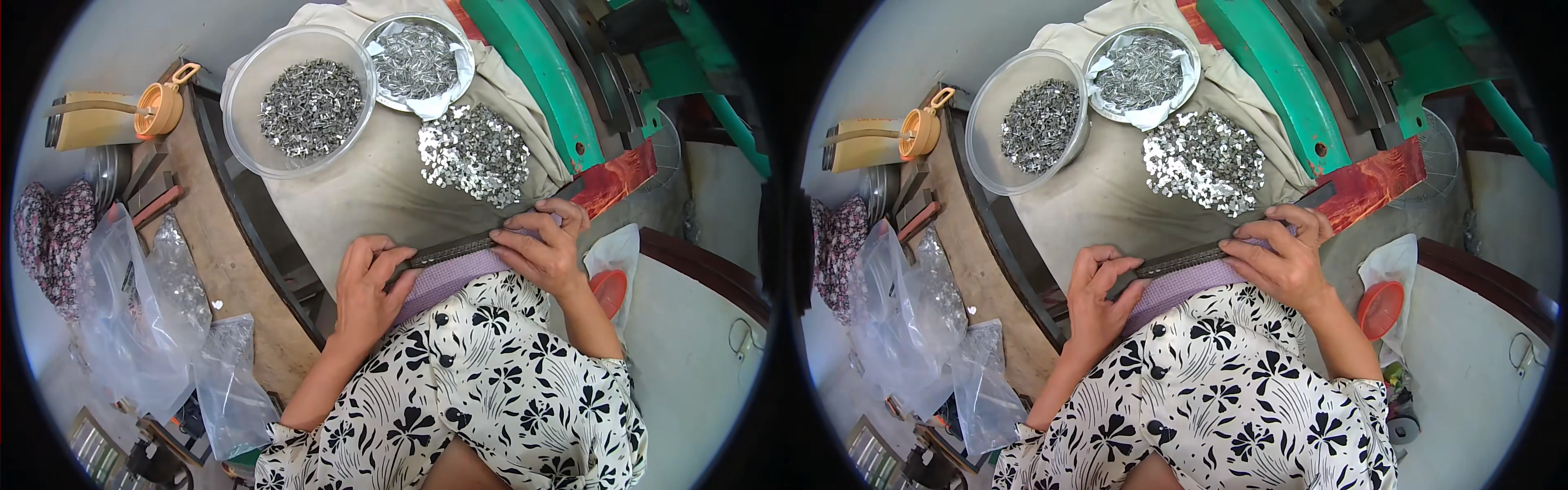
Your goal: Assembling small metal eyelets onto a strip and processing them with an industrial pressing machine.
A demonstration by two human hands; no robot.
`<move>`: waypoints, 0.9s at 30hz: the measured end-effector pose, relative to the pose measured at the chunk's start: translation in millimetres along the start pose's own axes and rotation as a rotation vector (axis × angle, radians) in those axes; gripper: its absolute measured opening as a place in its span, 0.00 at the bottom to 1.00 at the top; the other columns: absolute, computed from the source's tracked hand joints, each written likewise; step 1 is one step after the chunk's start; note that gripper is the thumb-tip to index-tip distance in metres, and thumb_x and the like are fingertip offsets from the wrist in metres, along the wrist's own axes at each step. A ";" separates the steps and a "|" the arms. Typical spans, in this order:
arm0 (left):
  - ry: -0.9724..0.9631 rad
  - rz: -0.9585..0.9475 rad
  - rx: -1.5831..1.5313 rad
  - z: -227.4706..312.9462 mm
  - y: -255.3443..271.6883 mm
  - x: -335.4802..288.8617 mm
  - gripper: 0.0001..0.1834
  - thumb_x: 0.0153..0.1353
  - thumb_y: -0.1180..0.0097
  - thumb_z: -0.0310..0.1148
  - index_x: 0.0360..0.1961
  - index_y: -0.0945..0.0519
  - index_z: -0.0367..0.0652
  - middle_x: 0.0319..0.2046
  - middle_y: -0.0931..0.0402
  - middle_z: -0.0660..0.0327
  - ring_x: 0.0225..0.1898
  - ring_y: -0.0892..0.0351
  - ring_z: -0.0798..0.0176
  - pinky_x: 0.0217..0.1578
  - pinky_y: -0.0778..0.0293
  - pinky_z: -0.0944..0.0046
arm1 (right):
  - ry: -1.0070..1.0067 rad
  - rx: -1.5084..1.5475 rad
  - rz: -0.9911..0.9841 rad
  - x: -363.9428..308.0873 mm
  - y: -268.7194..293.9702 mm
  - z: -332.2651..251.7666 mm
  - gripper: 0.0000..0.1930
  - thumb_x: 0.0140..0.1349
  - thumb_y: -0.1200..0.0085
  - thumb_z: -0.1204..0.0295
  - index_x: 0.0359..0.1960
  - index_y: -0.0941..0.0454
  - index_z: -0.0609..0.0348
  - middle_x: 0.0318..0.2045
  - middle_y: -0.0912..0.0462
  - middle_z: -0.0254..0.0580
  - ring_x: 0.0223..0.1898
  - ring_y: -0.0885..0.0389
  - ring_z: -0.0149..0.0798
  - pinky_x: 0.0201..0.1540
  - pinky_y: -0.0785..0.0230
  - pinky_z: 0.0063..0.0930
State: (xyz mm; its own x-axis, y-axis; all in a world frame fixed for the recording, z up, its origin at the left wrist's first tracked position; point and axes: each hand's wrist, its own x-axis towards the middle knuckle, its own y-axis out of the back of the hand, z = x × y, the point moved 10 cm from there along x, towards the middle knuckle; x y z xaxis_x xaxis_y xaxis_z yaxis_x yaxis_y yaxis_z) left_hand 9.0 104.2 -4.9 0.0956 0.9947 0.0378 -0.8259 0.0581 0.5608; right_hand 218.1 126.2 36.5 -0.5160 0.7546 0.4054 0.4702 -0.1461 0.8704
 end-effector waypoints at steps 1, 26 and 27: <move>0.006 0.006 -0.005 -1.1 0.0 0.0 0.18 0.44 0.29 0.24 0.40 0.17 0.41 0.39 0.27 0.57 0.42 0.25 0.53 0.41 0.27 0.58 | 0.001 -0.001 -0.001 0.6 0.0 -0.4 0.16 0.39 0.28 0.61 0.35 0.12 0.40 0.38 0.18 0.22 0.49 0.29 0.41 0.54 0.46 0.38; 0.023 0.034 -0.034 1.1 0.8 0.2 0.16 0.44 0.30 0.21 0.38 0.17 0.40 0.37 0.27 0.56 0.39 0.26 0.53 0.40 0.29 0.59 | 0.094 -0.018 -0.389 207.4 -93.1 32.1 0.10 0.53 0.36 0.68 0.36 0.13 0.56 0.31 0.15 0.45 0.38 0.17 0.49 0.44 0.26 0.42; 0.019 0.028 -0.038 0.8 0.8 -0.1 0.16 0.44 0.30 0.21 0.38 0.17 0.40 0.37 0.27 0.56 0.39 0.26 0.53 0.40 0.29 0.59 | 0.063 0.016 -0.443 208.6 -97.1 31.7 0.10 0.52 0.36 0.69 0.36 0.13 0.56 0.30 0.14 0.45 0.37 0.16 0.49 0.43 0.26 0.42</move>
State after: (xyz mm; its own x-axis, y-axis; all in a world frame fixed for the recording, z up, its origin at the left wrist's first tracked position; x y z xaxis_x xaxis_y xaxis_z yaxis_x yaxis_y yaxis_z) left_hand 8.8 104.1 -3.8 0.0615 0.9974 0.0374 -0.8485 0.0326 0.5281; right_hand 87.5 318.1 27.7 -0.7126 0.7015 0.0114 0.2050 0.1926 0.9596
